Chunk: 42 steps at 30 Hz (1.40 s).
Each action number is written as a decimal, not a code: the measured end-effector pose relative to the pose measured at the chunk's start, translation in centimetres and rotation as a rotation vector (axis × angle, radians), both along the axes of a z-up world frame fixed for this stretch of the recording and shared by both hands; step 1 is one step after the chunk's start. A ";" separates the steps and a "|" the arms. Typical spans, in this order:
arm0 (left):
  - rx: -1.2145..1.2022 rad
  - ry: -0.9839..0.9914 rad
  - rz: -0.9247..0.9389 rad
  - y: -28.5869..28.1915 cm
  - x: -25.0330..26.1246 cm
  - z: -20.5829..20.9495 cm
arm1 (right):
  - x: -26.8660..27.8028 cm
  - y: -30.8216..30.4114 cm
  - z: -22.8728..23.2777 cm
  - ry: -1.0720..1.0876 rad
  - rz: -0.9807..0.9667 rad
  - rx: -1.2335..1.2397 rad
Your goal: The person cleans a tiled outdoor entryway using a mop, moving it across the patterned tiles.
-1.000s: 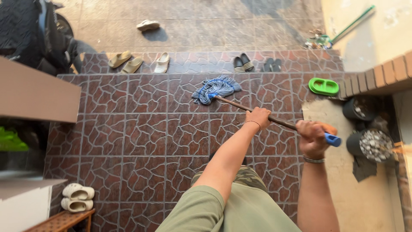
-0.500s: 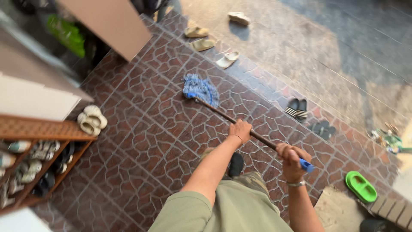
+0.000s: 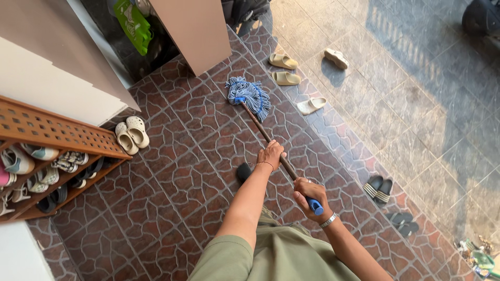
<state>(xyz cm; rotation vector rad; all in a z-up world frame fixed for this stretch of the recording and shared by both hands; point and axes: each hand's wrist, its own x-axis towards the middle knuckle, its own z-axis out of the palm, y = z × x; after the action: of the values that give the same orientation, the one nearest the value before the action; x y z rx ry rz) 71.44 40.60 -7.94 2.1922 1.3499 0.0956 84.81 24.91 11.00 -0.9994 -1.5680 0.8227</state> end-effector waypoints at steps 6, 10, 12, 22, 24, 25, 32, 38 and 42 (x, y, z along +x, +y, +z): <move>-0.022 0.010 0.005 13.8 -4.3 0.6 | -4.9 13.7 0.2 -0.020 -0.015 -0.030; -0.010 -0.035 0.026 21.8 -6.9 -0.5 | -8.1 21.8 -0.3 -0.034 -0.017 0.000; -0.009 -0.055 0.026 24.5 -8.5 -1.0 | -10.1 24.5 -0.8 -0.046 -0.013 0.013; 0.019 -0.192 0.029 24.7 -15.0 -0.5 | -17.2 25.0 1.3 -0.123 0.041 -0.004; 0.039 -0.222 0.016 23.2 -15.6 0.3 | -18.1 23.6 2.1 -0.121 0.005 0.008; 0.058 -0.243 -0.001 22.4 -15.6 0.9 | -18.5 22.9 2.6 -0.108 -0.038 0.029; 0.188 -0.312 -0.273 11.8 -17.5 5.0 | -22.3 11.1 8.7 0.027 -0.292 -0.036; 0.019 -0.486 -0.526 -0.6 -21.7 8.5 | -27.7 -0.9 14.2 0.026 -0.502 -0.145; -0.092 -0.523 -0.704 -5.5 -24.2 11.8 | -30.1 -5.9 15.5 0.278 -0.527 0.009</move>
<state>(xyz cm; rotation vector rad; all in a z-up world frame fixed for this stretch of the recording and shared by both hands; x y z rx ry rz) 47.26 35.07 3.89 2.2197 0.2692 0.3036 54.71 19.05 26.54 -1.1665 -1.0032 0.5527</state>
